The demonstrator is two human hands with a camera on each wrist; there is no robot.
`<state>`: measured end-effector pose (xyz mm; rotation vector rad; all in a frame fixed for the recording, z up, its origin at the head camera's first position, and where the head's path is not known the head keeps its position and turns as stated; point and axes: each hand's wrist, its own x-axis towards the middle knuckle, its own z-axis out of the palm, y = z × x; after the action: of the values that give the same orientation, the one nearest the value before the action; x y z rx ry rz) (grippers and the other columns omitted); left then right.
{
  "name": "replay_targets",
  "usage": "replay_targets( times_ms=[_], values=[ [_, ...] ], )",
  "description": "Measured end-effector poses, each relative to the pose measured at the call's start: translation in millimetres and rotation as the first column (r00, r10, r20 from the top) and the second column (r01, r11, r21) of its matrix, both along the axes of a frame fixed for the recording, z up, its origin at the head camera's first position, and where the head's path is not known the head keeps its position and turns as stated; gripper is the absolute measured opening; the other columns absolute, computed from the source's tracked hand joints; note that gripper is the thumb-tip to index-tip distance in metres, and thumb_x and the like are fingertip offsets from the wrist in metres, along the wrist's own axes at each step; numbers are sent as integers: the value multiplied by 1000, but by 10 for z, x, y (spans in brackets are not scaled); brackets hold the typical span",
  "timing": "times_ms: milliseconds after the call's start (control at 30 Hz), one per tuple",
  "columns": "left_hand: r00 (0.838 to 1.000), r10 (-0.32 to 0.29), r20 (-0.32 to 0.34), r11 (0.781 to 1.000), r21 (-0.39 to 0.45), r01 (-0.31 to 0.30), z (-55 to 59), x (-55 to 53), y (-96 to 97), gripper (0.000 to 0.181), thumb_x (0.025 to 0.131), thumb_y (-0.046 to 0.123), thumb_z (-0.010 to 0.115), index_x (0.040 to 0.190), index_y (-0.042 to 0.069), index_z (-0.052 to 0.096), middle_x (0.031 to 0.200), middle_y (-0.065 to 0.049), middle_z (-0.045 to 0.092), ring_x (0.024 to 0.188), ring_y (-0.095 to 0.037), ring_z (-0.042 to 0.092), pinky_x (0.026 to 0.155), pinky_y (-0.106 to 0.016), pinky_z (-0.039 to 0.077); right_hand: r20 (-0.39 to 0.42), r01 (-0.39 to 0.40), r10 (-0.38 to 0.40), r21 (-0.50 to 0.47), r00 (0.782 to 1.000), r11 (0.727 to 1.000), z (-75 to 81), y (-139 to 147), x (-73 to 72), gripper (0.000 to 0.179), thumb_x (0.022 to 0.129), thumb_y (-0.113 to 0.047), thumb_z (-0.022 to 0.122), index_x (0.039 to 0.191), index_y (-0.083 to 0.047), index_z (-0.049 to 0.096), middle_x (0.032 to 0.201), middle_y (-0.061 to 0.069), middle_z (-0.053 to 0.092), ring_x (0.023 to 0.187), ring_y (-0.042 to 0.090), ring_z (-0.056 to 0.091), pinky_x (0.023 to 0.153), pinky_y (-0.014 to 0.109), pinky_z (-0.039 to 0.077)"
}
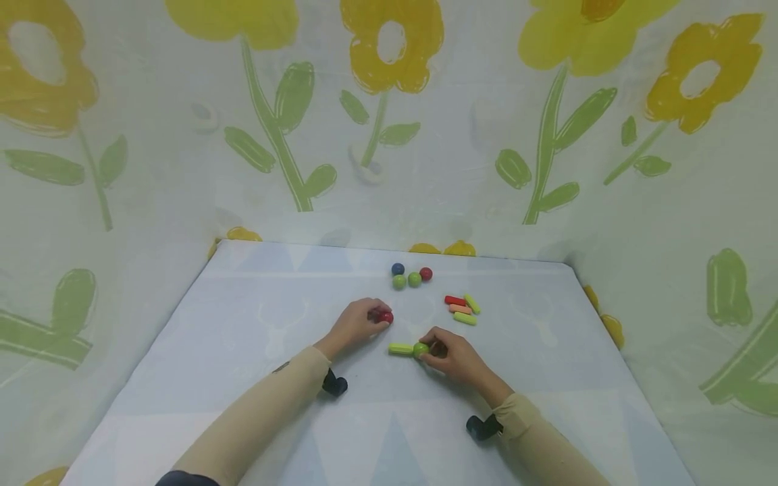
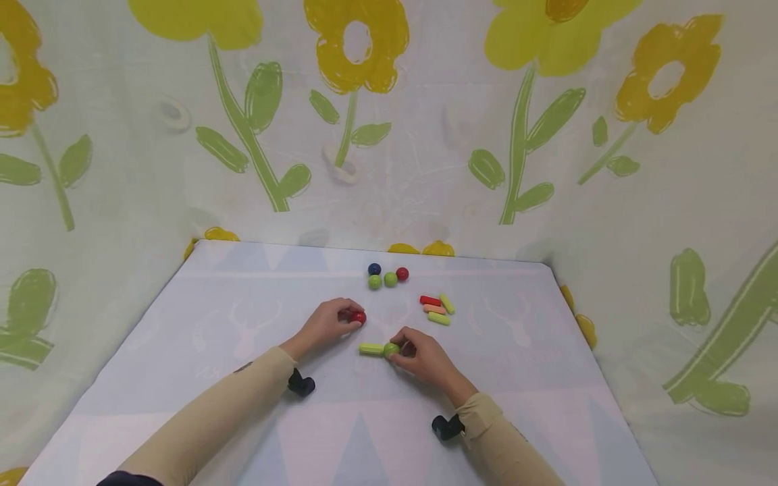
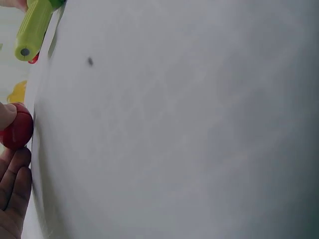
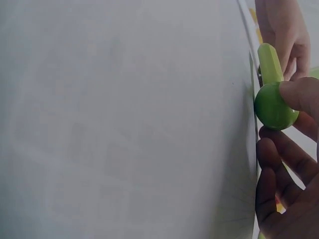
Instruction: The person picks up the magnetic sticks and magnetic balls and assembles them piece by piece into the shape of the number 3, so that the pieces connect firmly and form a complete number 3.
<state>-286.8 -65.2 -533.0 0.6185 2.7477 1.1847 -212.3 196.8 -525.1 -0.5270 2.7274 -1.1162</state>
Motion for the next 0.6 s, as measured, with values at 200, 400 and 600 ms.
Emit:
replay_targets(
  times_ms=[200,400,600],
  values=[
    [999,-18,47,1000,-12,19,5,122,-57,25,90,19,78,115,17,72,103,7,69,98,-12,63,93,-36,53,-10,-7,7,-5,1000,1000,-16,-2,0,21,91,-23,78,109,-22,67,97,-12,63,86,10,59,77,24,52],
    [998,-40,54,999,-5,40,8,256,-123,25,89,18,79,114,17,72,103,7,69,98,-11,63,92,-35,53,-5,3,-3,-1,1000,1000,-8,-8,2,21,91,-22,78,109,-22,67,96,-12,63,86,10,59,77,24,52],
    [997,-72,34,997,-12,72,18,365,-174,25,89,17,79,113,18,73,103,8,69,98,-11,62,92,-35,52,-3,10,-10,0,1000,1000,6,-9,3,21,90,-21,79,108,-23,67,95,-12,63,85,10,59,77,24,52]
  ],
)
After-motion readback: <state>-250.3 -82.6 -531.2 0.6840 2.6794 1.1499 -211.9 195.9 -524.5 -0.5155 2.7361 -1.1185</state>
